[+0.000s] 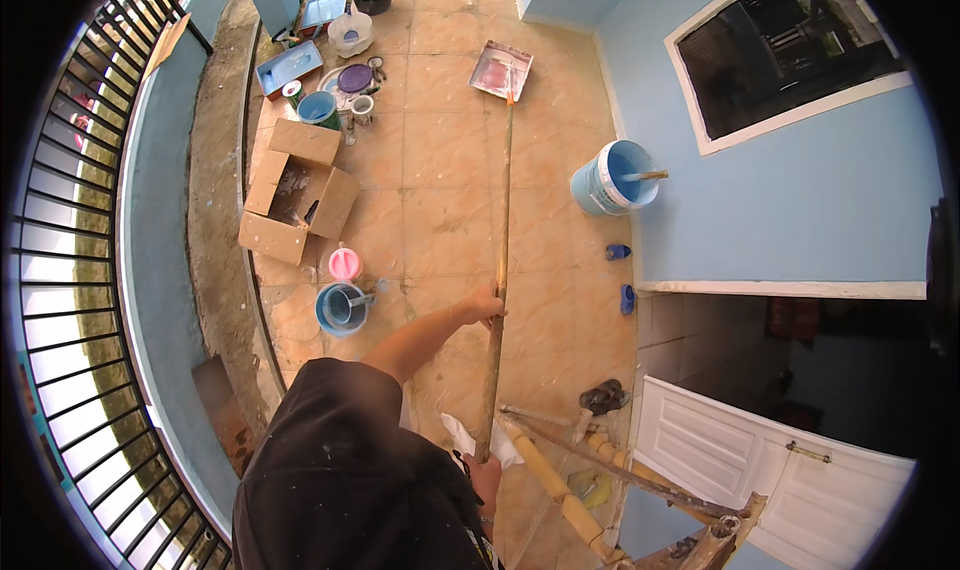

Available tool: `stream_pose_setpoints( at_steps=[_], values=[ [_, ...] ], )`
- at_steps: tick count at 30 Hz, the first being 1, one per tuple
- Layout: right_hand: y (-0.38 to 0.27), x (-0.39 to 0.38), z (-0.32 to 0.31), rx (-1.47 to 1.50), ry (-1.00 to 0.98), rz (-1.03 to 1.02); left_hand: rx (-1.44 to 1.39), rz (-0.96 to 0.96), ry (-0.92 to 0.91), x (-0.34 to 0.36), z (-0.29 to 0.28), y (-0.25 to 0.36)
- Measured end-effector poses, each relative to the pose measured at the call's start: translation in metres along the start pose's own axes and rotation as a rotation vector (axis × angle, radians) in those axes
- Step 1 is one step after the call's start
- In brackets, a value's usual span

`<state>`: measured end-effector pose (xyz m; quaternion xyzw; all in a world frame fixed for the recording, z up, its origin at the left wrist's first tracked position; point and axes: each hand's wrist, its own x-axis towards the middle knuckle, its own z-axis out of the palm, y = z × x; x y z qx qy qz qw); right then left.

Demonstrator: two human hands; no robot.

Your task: The person holds a long bamboo pole with a paint roller attached to the end and repeatedly rolls the ceiling of a covered outdoor corridor. The person moves the roller back and forth along the ceiling surface while standing on the tiled floor.

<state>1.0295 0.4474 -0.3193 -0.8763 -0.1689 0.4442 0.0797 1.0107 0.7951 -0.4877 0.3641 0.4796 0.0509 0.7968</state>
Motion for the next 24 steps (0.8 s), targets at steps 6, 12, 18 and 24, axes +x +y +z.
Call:
stream_pose_setpoints(
  at_steps=[6, 12, 18, 24],
  values=[
    [0.053, -0.038, -0.027, -0.055, 0.081, 0.016, 0.079, 0.003, 0.005, -0.034, 0.052, -0.031],
    [0.123, -0.116, -0.071, -0.23, -0.052, 0.236, 0.159, 0.054, -0.02, -0.114, 0.136, -0.121],
    [0.122, -0.113, -0.057, -0.153, -0.032, 0.09, 0.064, -0.058, -0.104, -0.107, 0.125, -0.121],
    [0.104, -0.041, -0.02, 0.262, -0.143, 0.079, 0.128, -0.04, -0.005, -0.048, 0.076, -0.084]
  ],
)
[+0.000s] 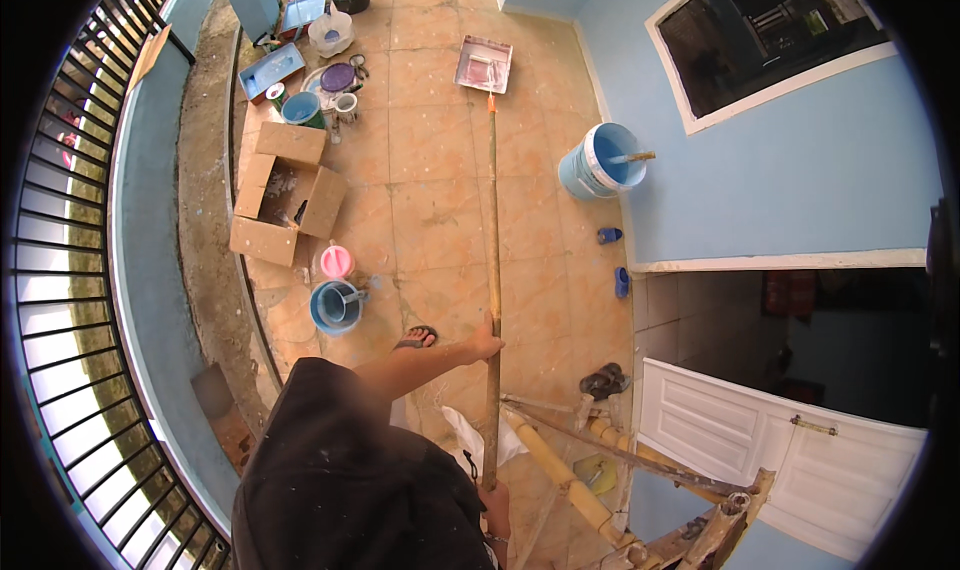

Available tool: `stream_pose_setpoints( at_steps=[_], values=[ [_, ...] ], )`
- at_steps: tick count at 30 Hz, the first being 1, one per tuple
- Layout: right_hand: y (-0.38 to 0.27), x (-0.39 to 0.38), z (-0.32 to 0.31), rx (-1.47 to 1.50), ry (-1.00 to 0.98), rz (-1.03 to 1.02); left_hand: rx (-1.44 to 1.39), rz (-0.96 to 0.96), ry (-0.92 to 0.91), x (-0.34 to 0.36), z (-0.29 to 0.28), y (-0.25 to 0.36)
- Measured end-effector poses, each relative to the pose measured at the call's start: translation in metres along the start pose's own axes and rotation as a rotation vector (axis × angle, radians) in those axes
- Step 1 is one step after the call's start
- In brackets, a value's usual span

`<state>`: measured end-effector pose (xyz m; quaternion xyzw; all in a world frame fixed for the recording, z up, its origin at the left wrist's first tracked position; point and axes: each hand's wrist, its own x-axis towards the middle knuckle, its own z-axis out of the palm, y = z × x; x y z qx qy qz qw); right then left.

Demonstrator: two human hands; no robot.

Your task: The person holds a long bamboo pole with a paint roller attached to the end and repeatedly rolls the ceiling of a covered outdoor corridor. The person moves the roller back and forth along the ceiling surface while standing on the tiled floor.

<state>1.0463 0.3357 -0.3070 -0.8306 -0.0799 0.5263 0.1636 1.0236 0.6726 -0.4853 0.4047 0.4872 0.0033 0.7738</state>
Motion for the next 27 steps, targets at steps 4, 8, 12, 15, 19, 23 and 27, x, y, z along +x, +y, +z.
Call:
stream_pose_setpoints(
  at_steps=[4, 8, 12, 15, 19, 23, 27],
  values=[
    [0.066, -0.013, -0.033, -0.286, 0.078, 0.195, 0.062, 0.026, 0.019, -0.023, 0.053, -0.035],
    [0.124, -0.045, -0.06, -0.338, 0.15, 0.026, 0.043, 0.102, -0.038, -0.06, 0.102, -0.064],
    [0.077, -0.023, -0.054, -0.409, 0.158, 0.226, 0.132, 0.168, -0.005, -0.026, 0.068, -0.037],
    [0.022, 0.007, -0.019, -0.359, 0.215, 0.083, -0.119, 0.064, -0.036, 0.008, 0.023, -0.007],
    [0.024, 0.001, -0.01, -0.377, 0.237, 0.095, -0.13, 0.054, -0.004, -0.004, 0.019, -0.01],
    [0.109, -0.046, -0.006, -0.42, 0.243, -0.005, -0.078, -0.018, -0.002, -0.054, 0.062, -0.064],
    [0.188, -0.064, 0.038, -0.175, 0.148, -0.248, 0.036, -0.06, 0.024, -0.095, 0.064, -0.116]
  ],
)
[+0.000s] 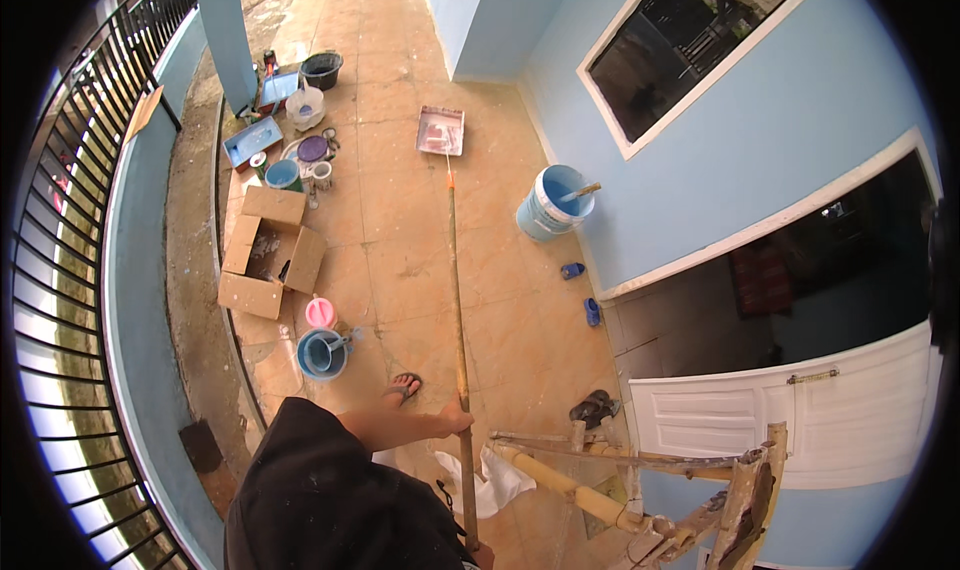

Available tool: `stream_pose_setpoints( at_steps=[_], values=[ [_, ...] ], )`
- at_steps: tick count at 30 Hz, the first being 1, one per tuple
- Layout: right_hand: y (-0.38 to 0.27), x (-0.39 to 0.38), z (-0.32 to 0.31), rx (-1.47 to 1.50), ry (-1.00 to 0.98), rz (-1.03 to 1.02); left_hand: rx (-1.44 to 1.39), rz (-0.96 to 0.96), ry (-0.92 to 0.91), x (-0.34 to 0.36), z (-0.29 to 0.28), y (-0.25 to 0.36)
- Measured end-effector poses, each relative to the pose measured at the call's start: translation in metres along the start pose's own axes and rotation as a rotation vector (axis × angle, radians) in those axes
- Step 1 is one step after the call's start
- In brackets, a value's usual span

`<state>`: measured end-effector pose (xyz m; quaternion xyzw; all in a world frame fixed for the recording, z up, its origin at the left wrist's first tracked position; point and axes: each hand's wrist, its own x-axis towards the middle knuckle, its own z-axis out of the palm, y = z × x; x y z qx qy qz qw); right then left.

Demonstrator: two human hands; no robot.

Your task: The person holds a long bamboo pole with a paint roller attached to the end and repeatedly rolls the ceiling of a covered outdoor corridor. The person moves the roller back and forth along the ceiling surface while standing on the tiled floor.

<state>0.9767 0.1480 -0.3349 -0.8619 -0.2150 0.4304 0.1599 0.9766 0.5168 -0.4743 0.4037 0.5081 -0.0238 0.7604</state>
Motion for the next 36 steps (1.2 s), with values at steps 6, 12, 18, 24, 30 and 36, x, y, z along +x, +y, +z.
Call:
stream_pose_setpoints(
  at_steps=[6, 12, 18, 24, 30, 36],
  values=[
    [0.012, -0.103, 0.045, 0.431, 0.038, -0.109, 0.376, 0.26, 0.214, -0.081, 0.005, -0.051],
    [-0.062, -0.135, 0.016, 0.695, 0.197, -0.392, 0.222, 0.995, 0.187, -0.206, 0.042, -0.006],
    [-0.082, -0.184, -0.003, 0.778, 0.271, -0.576, 0.135, 1.182, -0.197, -0.4, 0.078, 0.125],
    [-0.113, -0.207, -0.017, 0.821, 0.351, -0.768, 0.255, 1.498, -0.154, -0.55, 0.091, 0.216],
    [-0.163, -0.234, -0.04, 0.804, 0.512, -0.965, 0.267, 1.546, -0.17, -0.639, 0.094, 0.266],
    [-0.187, -0.278, -0.053, 0.918, 0.387, -1.0, 0.285, 1.568, -0.183, -0.666, 0.094, 0.283]
  ],
)
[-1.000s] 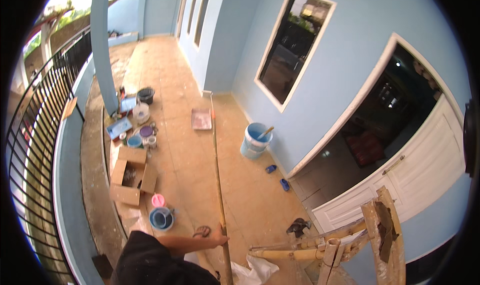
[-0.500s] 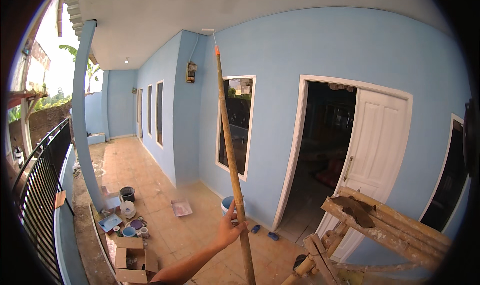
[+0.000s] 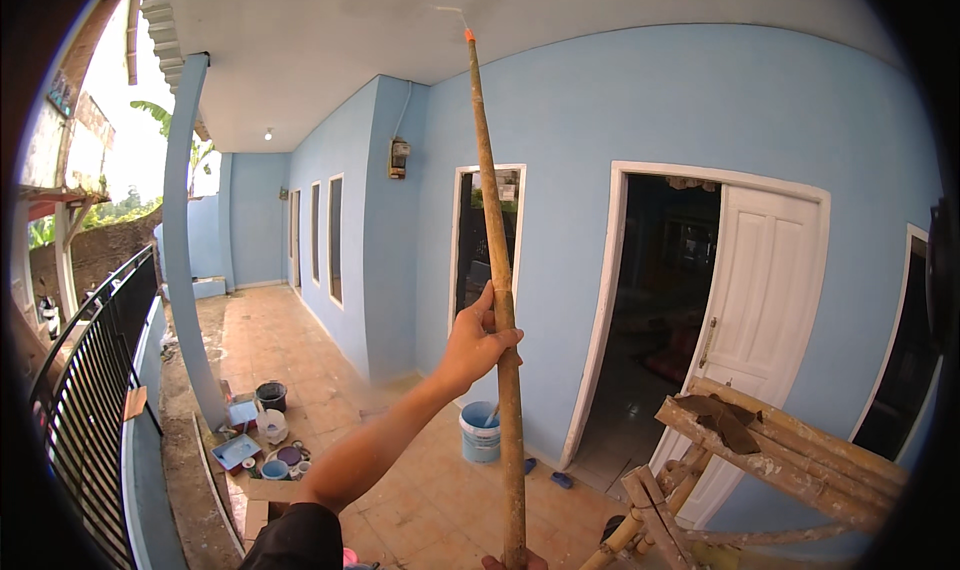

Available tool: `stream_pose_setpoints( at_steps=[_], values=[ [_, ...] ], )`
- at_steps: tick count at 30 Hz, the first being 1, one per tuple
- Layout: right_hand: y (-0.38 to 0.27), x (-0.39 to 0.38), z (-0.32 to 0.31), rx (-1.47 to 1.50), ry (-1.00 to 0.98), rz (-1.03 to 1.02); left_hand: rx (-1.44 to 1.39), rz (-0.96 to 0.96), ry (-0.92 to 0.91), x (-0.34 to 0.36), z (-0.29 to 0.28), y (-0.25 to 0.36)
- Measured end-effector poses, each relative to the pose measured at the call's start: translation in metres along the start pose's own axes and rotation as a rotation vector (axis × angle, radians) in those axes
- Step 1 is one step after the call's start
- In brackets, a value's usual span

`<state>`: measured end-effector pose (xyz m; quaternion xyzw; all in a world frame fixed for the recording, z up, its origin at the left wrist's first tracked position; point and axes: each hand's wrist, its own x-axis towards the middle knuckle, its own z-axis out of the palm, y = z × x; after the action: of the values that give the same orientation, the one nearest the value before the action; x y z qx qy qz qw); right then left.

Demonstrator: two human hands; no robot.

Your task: The person holds a long bamboo pole with a paint roller attached to the end and repeatedly rolls the ceiling of a covered outdoor corridor. The person moves the roller back and forth along the ceiling surface while standing on the tiled floor.

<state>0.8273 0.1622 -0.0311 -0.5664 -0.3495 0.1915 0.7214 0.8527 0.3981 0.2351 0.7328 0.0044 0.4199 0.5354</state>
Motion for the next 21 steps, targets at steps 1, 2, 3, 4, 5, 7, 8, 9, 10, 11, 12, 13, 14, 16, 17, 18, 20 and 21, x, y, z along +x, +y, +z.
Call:
stream_pose_setpoints(
  at_steps=[1, 2, 3, 4, 5, 7, 8, 9, 10, 11, 12, 13, 14, 16, 17, 18, 20, 21],
  values=[
    [-0.006, 0.002, 0.004, 0.015, -0.009, 0.005, 0.006, -0.037, 0.014, 0.005, -0.002, 0.001],
    [-0.011, 0.004, 0.009, 0.031, -0.018, 0.011, -0.005, -0.011, 0.001, 0.009, -0.004, 0.002],
    [-0.015, 0.007, 0.014, 0.047, -0.029, 0.017, -0.003, -0.017, 0.005, 0.014, -0.007, 0.003],
    [-0.019, 0.011, 0.019, 0.055, -0.014, -0.009, 0.009, -0.038, 0.016, 0.019, -0.009, 0.004],
    [-0.023, 0.017, 0.025, 0.064, 0.0, -0.035, 0.006, -0.01, 0.013, 0.026, -0.012, 0.006],
    [-0.029, 0.03, 0.034, 0.095, -0.004, -0.057, 0.027, 0.001, 0.027, 0.039, -0.018, 0.006],
    [-0.032, 0.037, 0.036, 0.114, -0.021, -0.059, 0.029, 0.016, 0.03, 0.044, -0.021, 0.006],
    [-0.035, 0.046, 0.039, 0.13, -0.038, -0.066, 0.041, 0.025, 0.038, 0.052, -0.025, 0.005],
    [-0.036, 0.057, 0.044, 0.133, -0.048, -0.041, 0.057, 0.029, 0.051, 0.061, -0.03, 0.004],
    [-0.036, 0.07, 0.05, 0.135, -0.059, -0.015, 0.048, 0.054, 0.042, 0.072, -0.036, 0.001],
    [-0.034, 0.08, 0.056, 0.136, -0.07, 0.015, 0.044, 0.068, 0.038, 0.082, -0.043, -0.004],
    [-0.032, 0.093, 0.061, 0.138, -0.054, -0.027, 0.049, 0.066, 0.039, 0.093, -0.051, -0.011],
    [-0.028, 0.108, 0.067, 0.142, -0.038, -0.071, 0.043, 0.078, 0.037, 0.107, -0.059, -0.018],
    [-0.017, 0.141, 0.082, 0.12, -0.026, -0.12, 0.049, 0.098, 0.034, 0.137, -0.08, -0.036],
    [-0.01, 0.158, 0.088, 0.091, -0.028, -0.119, 0.08, 0.069, 0.039, 0.152, -0.091, -0.048],
    [-0.005, 0.182, 0.095, 0.057, -0.032, -0.136, 0.104, 0.085, 0.038, 0.172, -0.103, -0.054],
    [0.006, 0.229, 0.117, 0.058, -0.006, -0.221, 0.119, 0.091, 0.036, 0.21, -0.125, -0.07],
    [0.01, 0.251, 0.128, 0.061, 0.002, -0.258, 0.114, 0.08, 0.04, 0.227, -0.137, -0.079]
  ],
)
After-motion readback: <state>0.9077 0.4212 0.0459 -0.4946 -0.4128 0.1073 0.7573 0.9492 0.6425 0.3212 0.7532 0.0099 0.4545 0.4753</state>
